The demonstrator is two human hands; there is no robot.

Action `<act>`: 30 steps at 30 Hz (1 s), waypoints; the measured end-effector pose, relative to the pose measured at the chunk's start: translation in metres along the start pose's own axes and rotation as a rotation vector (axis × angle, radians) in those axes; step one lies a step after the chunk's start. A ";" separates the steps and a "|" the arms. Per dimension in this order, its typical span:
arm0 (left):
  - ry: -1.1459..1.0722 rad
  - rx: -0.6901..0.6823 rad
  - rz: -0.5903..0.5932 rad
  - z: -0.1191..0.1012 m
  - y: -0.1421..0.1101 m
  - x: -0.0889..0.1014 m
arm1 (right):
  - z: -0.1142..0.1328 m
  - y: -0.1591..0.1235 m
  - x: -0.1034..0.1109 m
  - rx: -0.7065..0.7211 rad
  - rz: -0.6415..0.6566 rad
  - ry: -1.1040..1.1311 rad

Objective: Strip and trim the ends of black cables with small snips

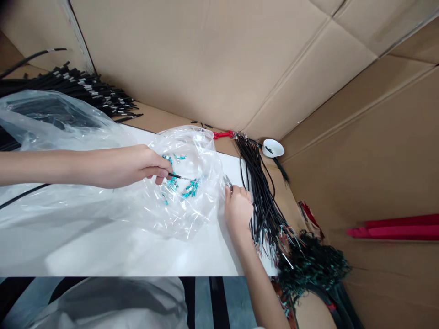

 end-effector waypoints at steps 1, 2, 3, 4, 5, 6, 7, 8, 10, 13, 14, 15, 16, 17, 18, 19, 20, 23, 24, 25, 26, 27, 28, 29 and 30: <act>0.031 -0.019 0.001 0.000 0.001 -0.002 | 0.001 0.000 -0.005 0.003 0.009 -0.062; 0.069 -0.033 0.002 0.000 0.002 -0.004 | 0.001 0.001 -0.010 0.004 0.016 -0.100; 0.114 -0.039 0.004 0.000 0.003 -0.007 | 0.000 0.001 -0.014 0.003 0.020 -0.116; 0.164 -0.036 0.005 0.000 0.004 -0.010 | -0.001 0.002 -0.017 0.002 0.020 -0.117; 0.217 -0.031 0.005 -0.001 0.005 -0.013 | -0.003 0.003 -0.021 0.004 0.016 -0.113; 0.267 -0.031 0.005 -0.002 0.006 -0.016 | -0.004 0.004 -0.023 0.010 0.012 -0.112; 0.313 -0.039 0.003 -0.003 0.006 -0.018 | -0.006 0.004 -0.025 0.021 0.005 -0.108; 0.352 -0.054 -0.004 -0.004 0.007 -0.020 | -0.008 0.004 -0.025 0.036 -0.010 -0.100; 0.407 -0.096 -0.044 -0.007 0.008 -0.021 | -0.009 0.003 -0.017 0.084 -0.100 -0.052; 0.460 -0.134 -0.117 -0.008 0.009 -0.020 | 0.002 -0.011 0.022 0.257 -0.424 0.131; 0.475 -0.138 -0.127 -0.007 0.009 -0.020 | 0.010 -0.019 0.039 0.364 -0.531 0.203; 0.490 -0.140 -0.130 -0.007 0.009 -0.019 | 0.020 -0.025 0.054 0.498 -0.568 0.238; 0.505 -0.139 -0.129 -0.006 0.009 -0.018 | 0.032 -0.031 0.067 0.626 -0.551 0.233; 0.517 -0.135 -0.126 -0.005 0.009 -0.018 | 0.044 -0.036 0.078 0.728 -0.508 0.200; 0.529 -0.128 -0.122 -0.005 0.009 -0.017 | 0.054 -0.038 0.087 0.794 -0.452 0.165; 0.538 -0.119 -0.120 -0.004 0.009 -0.016 | 0.062 -0.040 0.094 0.843 -0.405 0.151; 0.545 -0.110 -0.121 -0.003 0.008 -0.015 | 0.068 -0.040 0.099 0.880 -0.349 0.162; 0.553 -0.076 -0.124 -0.004 0.007 -0.012 | 0.077 -0.036 0.103 0.941 -0.197 0.296; 0.557 -0.065 -0.122 -0.005 0.007 -0.011 | 0.079 -0.034 0.103 0.950 -0.162 0.339; 0.563 -0.059 -0.118 -0.006 0.007 -0.011 | 0.081 -0.033 0.103 0.953 -0.142 0.362; 0.571 -0.057 -0.114 -0.007 0.006 -0.011 | 0.083 -0.031 0.103 0.953 -0.129 0.367; 0.580 -0.059 -0.113 -0.008 0.006 -0.011 | 0.085 -0.030 0.103 0.949 -0.115 0.363; 0.592 -0.066 -0.115 -0.009 0.006 -0.011 | 0.088 -0.028 0.103 0.939 -0.090 0.358; 0.608 -0.078 -0.119 -0.010 0.005 -0.011 | 0.090 -0.025 0.103 0.924 -0.047 0.363; 0.632 -0.094 -0.122 -0.010 0.005 -0.010 | 0.092 -0.021 0.104 0.904 0.021 0.390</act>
Point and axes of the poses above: each hand's wrist, its own y-axis towards the middle knuckle, its own x-axis out of the back of the hand, z = x × y, the point moved 4 cm from there along y, towards the middle knuckle, and after that the axes turned 10 degrees about z, right-handed, at the moved point
